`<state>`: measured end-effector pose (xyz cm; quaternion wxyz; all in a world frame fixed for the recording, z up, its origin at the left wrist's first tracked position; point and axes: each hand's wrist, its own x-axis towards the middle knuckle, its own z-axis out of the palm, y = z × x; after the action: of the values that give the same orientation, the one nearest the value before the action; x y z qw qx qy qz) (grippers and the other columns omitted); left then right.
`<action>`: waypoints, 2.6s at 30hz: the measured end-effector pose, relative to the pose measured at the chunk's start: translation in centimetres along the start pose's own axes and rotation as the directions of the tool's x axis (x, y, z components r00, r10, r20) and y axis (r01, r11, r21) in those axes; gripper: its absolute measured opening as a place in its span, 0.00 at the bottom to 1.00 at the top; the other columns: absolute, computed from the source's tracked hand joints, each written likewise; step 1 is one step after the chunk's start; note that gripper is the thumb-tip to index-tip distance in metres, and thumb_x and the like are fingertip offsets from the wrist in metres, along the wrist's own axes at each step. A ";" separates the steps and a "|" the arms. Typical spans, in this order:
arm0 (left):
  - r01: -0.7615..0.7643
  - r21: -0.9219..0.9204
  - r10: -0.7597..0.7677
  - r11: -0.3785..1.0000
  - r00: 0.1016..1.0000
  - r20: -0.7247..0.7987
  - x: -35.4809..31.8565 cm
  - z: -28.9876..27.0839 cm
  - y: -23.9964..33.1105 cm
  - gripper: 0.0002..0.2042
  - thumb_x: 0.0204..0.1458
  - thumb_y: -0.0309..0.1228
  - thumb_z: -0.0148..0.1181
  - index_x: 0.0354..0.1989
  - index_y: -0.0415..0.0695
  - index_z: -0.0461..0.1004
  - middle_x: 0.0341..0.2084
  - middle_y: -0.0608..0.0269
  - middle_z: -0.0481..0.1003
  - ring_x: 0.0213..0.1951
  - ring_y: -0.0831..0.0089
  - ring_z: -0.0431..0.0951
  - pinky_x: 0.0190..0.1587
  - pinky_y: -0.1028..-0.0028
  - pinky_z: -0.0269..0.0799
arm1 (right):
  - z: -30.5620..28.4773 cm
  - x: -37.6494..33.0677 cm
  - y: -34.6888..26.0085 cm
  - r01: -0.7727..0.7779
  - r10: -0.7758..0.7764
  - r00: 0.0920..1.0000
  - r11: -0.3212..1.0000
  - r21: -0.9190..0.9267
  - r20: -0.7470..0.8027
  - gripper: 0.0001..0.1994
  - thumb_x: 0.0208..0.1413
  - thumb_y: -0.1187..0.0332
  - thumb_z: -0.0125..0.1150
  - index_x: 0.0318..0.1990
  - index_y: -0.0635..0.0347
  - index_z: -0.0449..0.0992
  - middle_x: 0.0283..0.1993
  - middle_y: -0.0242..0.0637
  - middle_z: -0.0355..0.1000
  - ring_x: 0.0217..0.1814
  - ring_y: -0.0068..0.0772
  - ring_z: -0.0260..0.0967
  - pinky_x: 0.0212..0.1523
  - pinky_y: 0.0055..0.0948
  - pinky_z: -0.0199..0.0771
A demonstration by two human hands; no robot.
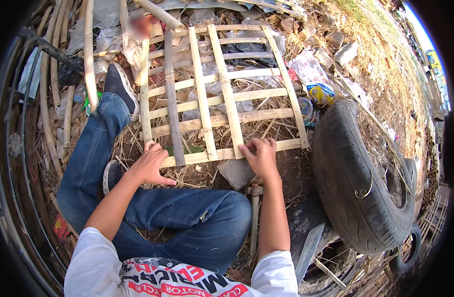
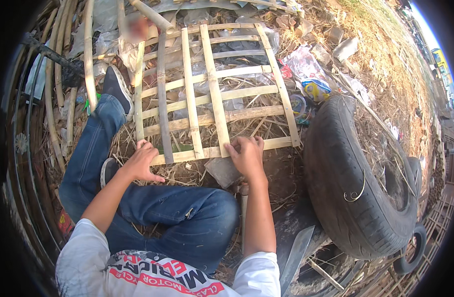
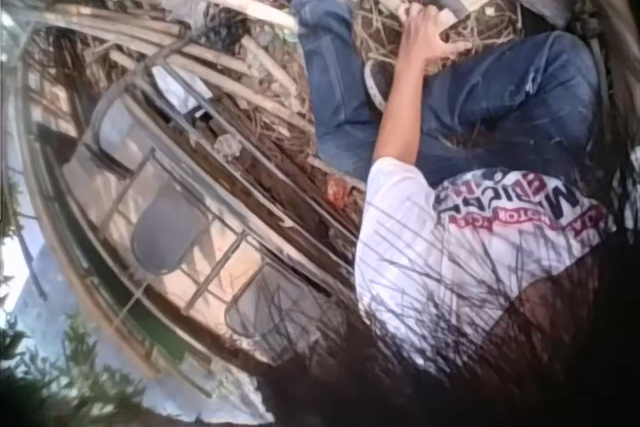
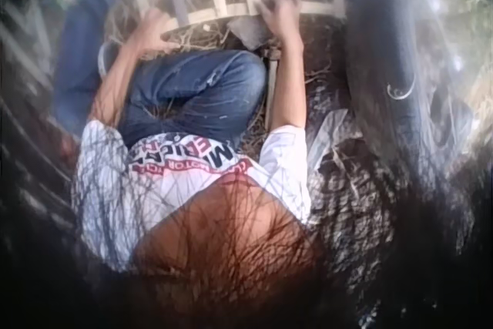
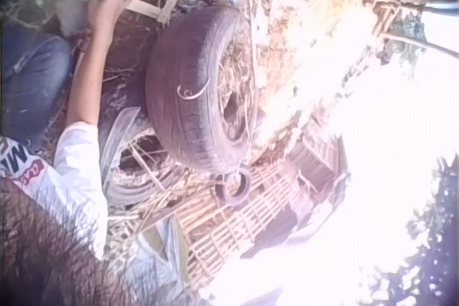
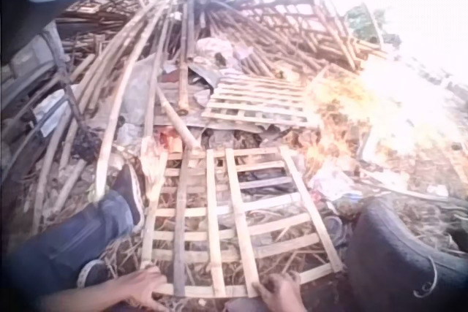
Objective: The person assembles a bamboo lattice by positioning a bamboo strip onto a frame and securing it with a nail using a hammer.
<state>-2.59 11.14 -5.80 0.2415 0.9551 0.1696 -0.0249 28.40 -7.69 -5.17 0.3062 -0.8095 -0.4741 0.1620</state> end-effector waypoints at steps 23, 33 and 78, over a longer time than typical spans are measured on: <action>0.041 0.017 -0.041 0.999 0.999 -0.011 0.2 0.0 -1.0 0.42 0.26 0.68 0.69 0.31 0.35 0.70 0.31 0.47 0.67 0.45 0.50 0.65 0.63 0.54 0.50 | 0.2 0.2 1.1 0.236 -0.236 0.972 0.972 -0.012 0.025 0.31 0.33 0.56 0.79 0.49 0.56 0.76 0.37 0.37 0.72 0.45 0.42 0.65 0.57 0.41 0.56; 0.064 -0.012 -0.065 0.998 0.997 -0.044 0.2 0.1 -0.7 0.39 0.25 0.65 0.71 0.28 0.36 0.69 0.30 0.49 0.66 0.44 0.51 0.65 0.63 0.55 0.49 | 1.0 -0.3 1.8 0.310 -0.314 0.949 0.947 -0.079 -0.032 0.27 0.35 0.56 0.76 0.45 0.59 0.77 0.38 0.39 0.74 0.45 0.45 0.66 0.53 0.43 0.64; 0.127 0.072 -0.131 0.989 0.990 0.048 1.6 -0.9 -0.9 0.43 0.30 0.70 0.64 0.36 0.34 0.72 0.34 0.43 0.73 0.50 0.51 0.69 0.67 0.53 0.43 | -0.6 1.0 2.4 0.141 -0.153 0.981 0.985 0.099 0.119 0.16 0.42 0.69 0.72 0.41 0.61 0.79 0.42 0.43 0.77 0.49 0.48 0.70 0.56 0.40 0.65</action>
<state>-1.41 12.79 -5.56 0.2110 0.9489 0.2238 -0.0713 30.87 -7.91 -6.26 0.3228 -0.7457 -0.5433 0.2111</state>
